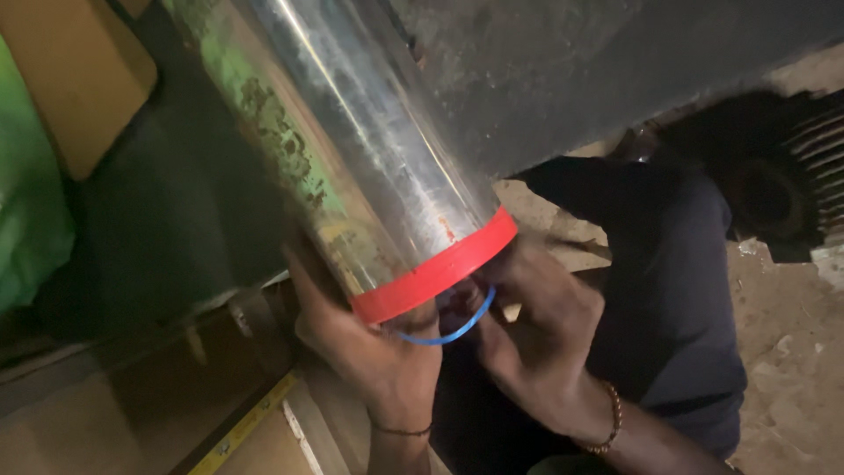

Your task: The person ties a white string around a blue wire attached to a metal cylinder with a red cap. They repeatedly wrap and knot the string to secure the wire to the cylinder.

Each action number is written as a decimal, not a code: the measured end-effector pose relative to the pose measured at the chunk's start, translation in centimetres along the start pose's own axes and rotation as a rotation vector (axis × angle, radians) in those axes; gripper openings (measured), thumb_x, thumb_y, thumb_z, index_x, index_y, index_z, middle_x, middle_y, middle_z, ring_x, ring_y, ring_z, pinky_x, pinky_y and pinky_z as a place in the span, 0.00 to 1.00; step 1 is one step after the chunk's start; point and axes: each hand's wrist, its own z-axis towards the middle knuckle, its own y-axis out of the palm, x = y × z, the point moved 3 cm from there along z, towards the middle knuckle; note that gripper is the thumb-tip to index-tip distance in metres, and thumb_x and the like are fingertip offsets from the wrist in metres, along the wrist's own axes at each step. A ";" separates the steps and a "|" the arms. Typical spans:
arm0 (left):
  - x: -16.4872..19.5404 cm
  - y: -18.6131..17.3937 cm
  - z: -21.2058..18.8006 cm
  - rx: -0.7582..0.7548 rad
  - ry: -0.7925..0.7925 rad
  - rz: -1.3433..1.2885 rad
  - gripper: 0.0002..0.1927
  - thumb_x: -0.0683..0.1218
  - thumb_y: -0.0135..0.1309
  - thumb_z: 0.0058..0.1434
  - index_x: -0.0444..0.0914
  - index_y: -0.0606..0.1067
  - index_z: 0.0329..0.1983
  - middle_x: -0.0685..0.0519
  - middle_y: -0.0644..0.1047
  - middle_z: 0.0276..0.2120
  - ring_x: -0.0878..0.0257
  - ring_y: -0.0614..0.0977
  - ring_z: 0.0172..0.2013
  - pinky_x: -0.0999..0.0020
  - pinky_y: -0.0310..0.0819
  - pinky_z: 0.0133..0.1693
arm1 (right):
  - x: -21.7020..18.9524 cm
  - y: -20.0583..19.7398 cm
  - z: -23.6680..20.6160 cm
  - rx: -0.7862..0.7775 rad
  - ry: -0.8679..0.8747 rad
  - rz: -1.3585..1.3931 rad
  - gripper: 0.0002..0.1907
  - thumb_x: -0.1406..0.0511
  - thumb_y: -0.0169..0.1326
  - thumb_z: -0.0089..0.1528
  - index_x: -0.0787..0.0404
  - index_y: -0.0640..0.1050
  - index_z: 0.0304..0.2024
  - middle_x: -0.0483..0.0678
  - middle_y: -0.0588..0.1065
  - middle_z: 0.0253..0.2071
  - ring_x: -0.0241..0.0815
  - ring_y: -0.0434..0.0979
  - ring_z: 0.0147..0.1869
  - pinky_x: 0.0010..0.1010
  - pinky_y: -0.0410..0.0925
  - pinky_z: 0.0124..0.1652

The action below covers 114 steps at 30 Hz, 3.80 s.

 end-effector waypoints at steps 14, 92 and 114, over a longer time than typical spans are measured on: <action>0.5 0.5 0.0 0.053 0.042 -0.143 0.31 0.43 0.65 0.65 0.27 0.68 0.66 0.42 0.81 0.49 0.58 0.84 0.48 0.64 0.80 0.52 | 0.9 -3.9 -1.8 -0.139 -0.114 0.145 0.15 0.74 0.57 0.64 0.64 0.81 0.53 0.51 0.77 0.49 0.36 0.83 0.44 0.22 0.78 0.41; -0.3 -0.8 -7.0 0.105 0.086 -0.202 0.13 0.37 0.52 0.74 0.30 0.71 0.60 0.45 0.79 0.51 0.62 0.83 0.51 0.68 0.80 0.54 | -5.3 -7.5 1.4 -0.111 -0.638 -0.451 0.13 0.74 0.72 0.56 0.63 0.82 0.40 0.53 0.72 0.44 0.40 0.78 0.46 0.29 0.75 0.40; 0.5 1.3 -7.6 0.152 0.006 -0.404 0.10 0.34 0.55 0.72 0.30 0.72 0.55 0.48 0.75 0.46 0.65 0.82 0.40 0.71 0.80 0.43 | -4.6 -6.4 1.5 -0.019 -0.682 -0.374 0.15 0.76 0.70 0.63 0.61 0.79 0.47 0.50 0.72 0.50 0.40 0.78 0.47 0.27 0.73 0.39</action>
